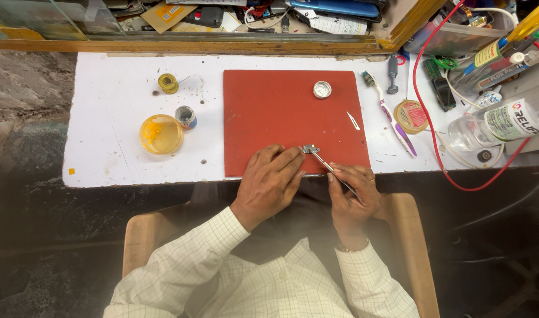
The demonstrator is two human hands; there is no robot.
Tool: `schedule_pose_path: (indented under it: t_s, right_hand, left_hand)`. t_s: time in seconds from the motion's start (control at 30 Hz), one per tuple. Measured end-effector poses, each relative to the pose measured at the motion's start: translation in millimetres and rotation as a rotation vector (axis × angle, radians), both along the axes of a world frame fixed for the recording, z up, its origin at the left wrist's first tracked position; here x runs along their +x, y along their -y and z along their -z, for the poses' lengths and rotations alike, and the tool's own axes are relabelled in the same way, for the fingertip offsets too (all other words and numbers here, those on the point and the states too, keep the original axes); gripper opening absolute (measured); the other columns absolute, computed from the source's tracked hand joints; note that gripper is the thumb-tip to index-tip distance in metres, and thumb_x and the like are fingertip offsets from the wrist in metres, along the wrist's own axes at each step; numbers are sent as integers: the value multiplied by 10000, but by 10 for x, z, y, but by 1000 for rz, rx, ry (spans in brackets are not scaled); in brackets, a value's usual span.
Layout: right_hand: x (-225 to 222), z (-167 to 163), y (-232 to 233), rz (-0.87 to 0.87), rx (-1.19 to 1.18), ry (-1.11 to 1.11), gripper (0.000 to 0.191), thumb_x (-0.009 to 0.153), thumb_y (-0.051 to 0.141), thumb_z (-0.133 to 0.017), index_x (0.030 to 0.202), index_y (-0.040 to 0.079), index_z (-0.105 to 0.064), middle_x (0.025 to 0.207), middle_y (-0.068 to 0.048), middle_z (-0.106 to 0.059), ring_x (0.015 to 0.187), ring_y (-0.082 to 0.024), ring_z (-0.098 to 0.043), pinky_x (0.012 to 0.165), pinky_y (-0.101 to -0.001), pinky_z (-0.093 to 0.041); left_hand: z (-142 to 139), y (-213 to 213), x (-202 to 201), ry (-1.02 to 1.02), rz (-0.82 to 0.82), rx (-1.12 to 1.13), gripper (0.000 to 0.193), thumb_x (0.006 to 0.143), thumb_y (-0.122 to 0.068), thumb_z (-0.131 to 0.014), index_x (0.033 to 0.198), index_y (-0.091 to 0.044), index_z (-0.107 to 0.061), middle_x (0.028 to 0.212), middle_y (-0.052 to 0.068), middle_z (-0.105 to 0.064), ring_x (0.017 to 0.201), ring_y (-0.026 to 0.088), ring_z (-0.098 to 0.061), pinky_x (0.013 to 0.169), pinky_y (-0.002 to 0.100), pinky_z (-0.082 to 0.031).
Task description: The person works on a small electronic component at a repair bench. They apply paste from a small container using a brush, reposition the component with tweezers, then use a hot air gun to heat the component on the mat.
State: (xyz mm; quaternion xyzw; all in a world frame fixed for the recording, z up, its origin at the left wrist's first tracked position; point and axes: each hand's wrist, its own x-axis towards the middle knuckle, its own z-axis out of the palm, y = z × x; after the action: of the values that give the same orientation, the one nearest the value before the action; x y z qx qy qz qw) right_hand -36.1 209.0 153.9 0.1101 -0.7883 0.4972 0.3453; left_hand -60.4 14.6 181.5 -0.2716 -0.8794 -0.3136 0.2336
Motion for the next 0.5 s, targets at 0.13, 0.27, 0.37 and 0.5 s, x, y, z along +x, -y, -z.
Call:
schedule_pose_path:
  t_s: [0.13,0.27,0.37,0.5]
  right_hand:
    - [3,20,-13,1,-123,67,218,884,-94,-756,1025,64,-704,1073,-71,-775,1026,-165,-641,794,-256,-510]
    - [17,44,-32,-29,-54,0,236,900,-107,-752,1056,61,-693,1102,-76,-765,1064,-175,-641,933,-292,-523]
    - [18,55,-66,-40,-8,-20,249,892,-96,-770,1058,76,-697,1119,-69,-762,1058,-168,-641,900,-284,-530]
    - [14,65,-103,-16,40,24,230,865,-60,-811,1006,95,-717,1104,-52,-773,1016,-162,-655,772,-245,-506]
  left_hand:
    - [1,3,-2,-1,0,-2,325,942,-185,-699,1226,-27,-698,1287,41,-646,1151,275,-575,981,441,-478]
    - [2,2,-1,-5,1,-4,322,943,-186,-700,1225,-30,-698,1288,40,-647,1150,277,-575,981,442,-480]
    - [5,-4,-1,-7,0,-7,324,942,-185,-697,1228,-32,-698,1294,39,-648,1156,280,-575,978,439,-480]
    - [8,2,-1,-4,-5,-8,324,949,-191,-697,1232,-32,-697,1295,41,-649,1157,280,-575,987,442,-481]
